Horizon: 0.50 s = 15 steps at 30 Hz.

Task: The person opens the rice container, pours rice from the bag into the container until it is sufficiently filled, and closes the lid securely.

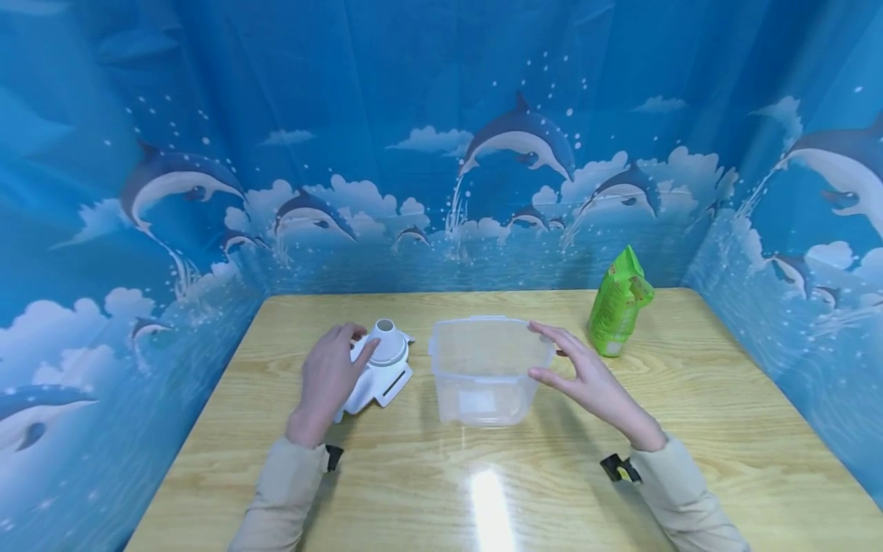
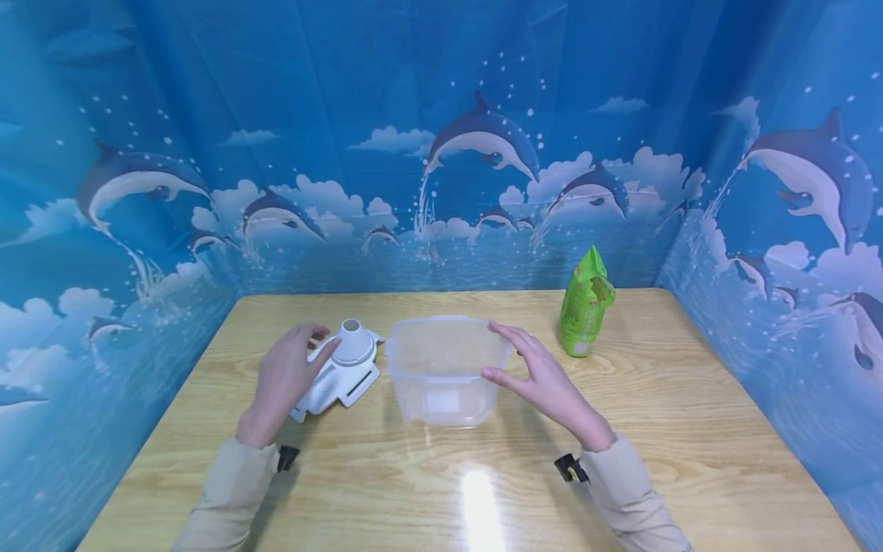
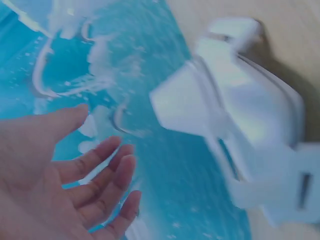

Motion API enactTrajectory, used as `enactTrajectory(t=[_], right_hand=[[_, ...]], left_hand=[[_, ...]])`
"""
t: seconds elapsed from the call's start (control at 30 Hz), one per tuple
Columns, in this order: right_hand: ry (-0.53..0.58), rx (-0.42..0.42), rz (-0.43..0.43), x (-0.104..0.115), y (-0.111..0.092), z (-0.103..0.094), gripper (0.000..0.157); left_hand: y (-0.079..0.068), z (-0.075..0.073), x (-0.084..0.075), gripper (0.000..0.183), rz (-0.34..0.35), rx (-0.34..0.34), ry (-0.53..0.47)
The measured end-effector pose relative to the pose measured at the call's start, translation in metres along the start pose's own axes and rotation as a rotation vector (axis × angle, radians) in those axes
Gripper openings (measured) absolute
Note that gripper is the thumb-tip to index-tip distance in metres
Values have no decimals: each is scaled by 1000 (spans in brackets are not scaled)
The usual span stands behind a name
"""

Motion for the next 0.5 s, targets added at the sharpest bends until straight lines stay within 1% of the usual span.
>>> enactTrajectory(t=[0.13, 0.27, 0.4, 0.5], right_hand=[[1, -1, -1, 1, 0, 0, 70], [0, -3, -16, 2, 0, 0, 70], [-5, -8, -26, 3, 0, 0, 70], [-8, -9, -26, 3, 0, 0, 69]], left_hand=[[2, -17, -27, 39, 67, -46, -61], [0, -27, -56, 41, 172, -77, -87], [-5, -30, -85, 45, 304, -92, -120], [-9, -27, -104, 52, 381, -85, -127]])
Point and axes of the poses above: each hand's wrist, its own y-axis towards the middle knuckle, its own z-axis out of the palm, x = y × z, the point moved 9 cm from there along y, towards the middle knuckle, and after that the axes turned 13 degrees about y, right-handed, at the moved point
